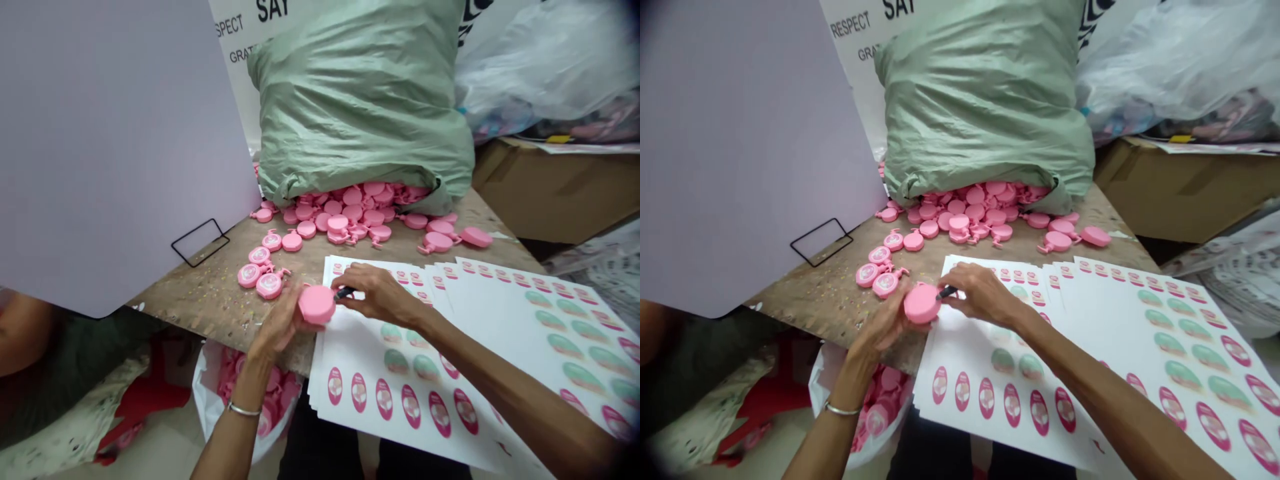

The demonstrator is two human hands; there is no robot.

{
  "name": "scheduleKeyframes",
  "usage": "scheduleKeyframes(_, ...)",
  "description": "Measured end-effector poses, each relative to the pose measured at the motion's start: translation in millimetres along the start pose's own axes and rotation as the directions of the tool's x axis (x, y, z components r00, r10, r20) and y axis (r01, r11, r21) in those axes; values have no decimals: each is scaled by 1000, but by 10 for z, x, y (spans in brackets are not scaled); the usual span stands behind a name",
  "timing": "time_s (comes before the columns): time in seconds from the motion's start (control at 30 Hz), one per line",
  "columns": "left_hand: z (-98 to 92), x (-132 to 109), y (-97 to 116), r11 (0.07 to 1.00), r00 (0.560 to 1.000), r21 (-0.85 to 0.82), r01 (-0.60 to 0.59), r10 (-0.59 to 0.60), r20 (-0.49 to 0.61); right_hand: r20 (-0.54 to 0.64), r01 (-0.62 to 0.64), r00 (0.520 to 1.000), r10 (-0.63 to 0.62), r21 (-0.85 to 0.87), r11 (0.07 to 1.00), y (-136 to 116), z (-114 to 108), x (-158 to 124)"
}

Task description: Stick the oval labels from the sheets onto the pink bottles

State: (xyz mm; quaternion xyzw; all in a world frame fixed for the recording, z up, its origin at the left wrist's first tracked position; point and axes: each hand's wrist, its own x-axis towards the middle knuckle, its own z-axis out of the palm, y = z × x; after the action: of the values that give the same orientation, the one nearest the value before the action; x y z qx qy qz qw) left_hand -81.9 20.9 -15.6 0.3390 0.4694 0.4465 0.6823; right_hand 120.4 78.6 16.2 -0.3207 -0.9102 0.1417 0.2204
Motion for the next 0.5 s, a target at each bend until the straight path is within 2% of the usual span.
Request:
scheduleKeyframes(0.07, 124, -63, -60, 985, 964, -63, 160, -142, 225, -1, 86, 996, -86, 29, 996, -54, -83, -203)
scheduleKeyframes(0.13, 215, -105, -167, 968, 941, -122, 221, -179, 287, -14, 31, 999, -29, 116, 993, -21, -76, -346)
scheduleKeyframes(0.17, 244, -108, -226, 966, 954, -155, 205, -162, 250, -35, -47, 998, 53, 176, 983, 24, -36, -394)
scheduleKeyframes(0.2, 263, -97, -280, 972, 977, -173, 158, -129, 168, -61, -154, 983, 172, 230, 961, 81, 26, -428)
scheduleKeyframes(0.23, 275, -71, -326, 980, 994, -176, 96, -85, 70, -86, -276, 948, 308, 264, 924, 142, 109, -448)
scheduleKeyframes(0.3, 288, 10, -391, 988, 997, -157, -11, -2, -82, -152, -482, 839, 522, 234, 844, 246, 311, -457)
scheduleKeyframes(0.33, 293, 57, -410, 987, 993, -153, -45, 27, -118, -194, -542, 800, 568, 172, 823, 280, 418, -451)
scheduleKeyframes(0.37, 299, 104, -422, 985, 990, -156, -68, 47, -133, -230, -570, 785, 575, 96, 816, 301, 518, -443)
scheduleKeyframes(0.5, 299, 233, -455, 983, 988, -138, -123, 108, -111, -299, -542, 818, 492, -111, 833, 303, 765, -439)
